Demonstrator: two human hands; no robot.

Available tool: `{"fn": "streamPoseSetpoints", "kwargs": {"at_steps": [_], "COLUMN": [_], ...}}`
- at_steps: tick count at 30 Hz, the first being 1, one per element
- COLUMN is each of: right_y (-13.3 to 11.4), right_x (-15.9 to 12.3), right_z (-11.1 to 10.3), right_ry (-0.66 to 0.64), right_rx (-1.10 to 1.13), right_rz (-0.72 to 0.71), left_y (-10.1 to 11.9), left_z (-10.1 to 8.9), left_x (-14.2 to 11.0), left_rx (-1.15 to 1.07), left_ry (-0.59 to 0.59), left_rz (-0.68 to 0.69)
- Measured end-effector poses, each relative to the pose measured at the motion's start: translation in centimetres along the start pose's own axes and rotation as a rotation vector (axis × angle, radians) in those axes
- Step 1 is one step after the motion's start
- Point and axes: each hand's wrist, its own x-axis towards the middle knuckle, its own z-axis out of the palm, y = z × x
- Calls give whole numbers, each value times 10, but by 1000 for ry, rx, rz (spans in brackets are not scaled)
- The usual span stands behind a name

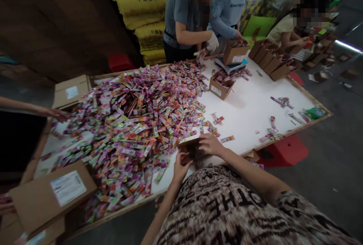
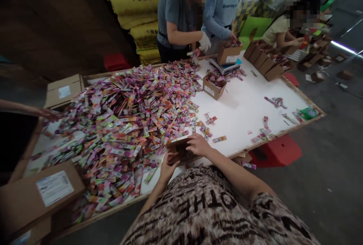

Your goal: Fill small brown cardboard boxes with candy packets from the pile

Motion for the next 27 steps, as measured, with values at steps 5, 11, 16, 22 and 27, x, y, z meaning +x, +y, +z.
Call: {"fn": "streamPoseSetpoints", "kwargs": {"at_steps": [5, 11, 16, 22, 27], "right_y": [-12, -7, -6, -1, 35], "right_x": [-40, -75, -72, -67, -55], "right_z": [23, 66, 82, 76, 13], "right_ry": [2, -3, 25, 66, 424], "right_rx": [-265, -384, -468, -176, 334], "right_rz": [5, 47, 155, 186, 543], "left_y": [10, 25, 42, 39, 54], "left_z": [9, -6, 9, 12, 3], "left_x": [6, 14, 37, 47, 64], "left_rx": [-55, 562, 871, 819, 780], "left_ry": [231, -106, -470, -594, -672], "left_rz": [11, 358, 530, 623, 511]}}
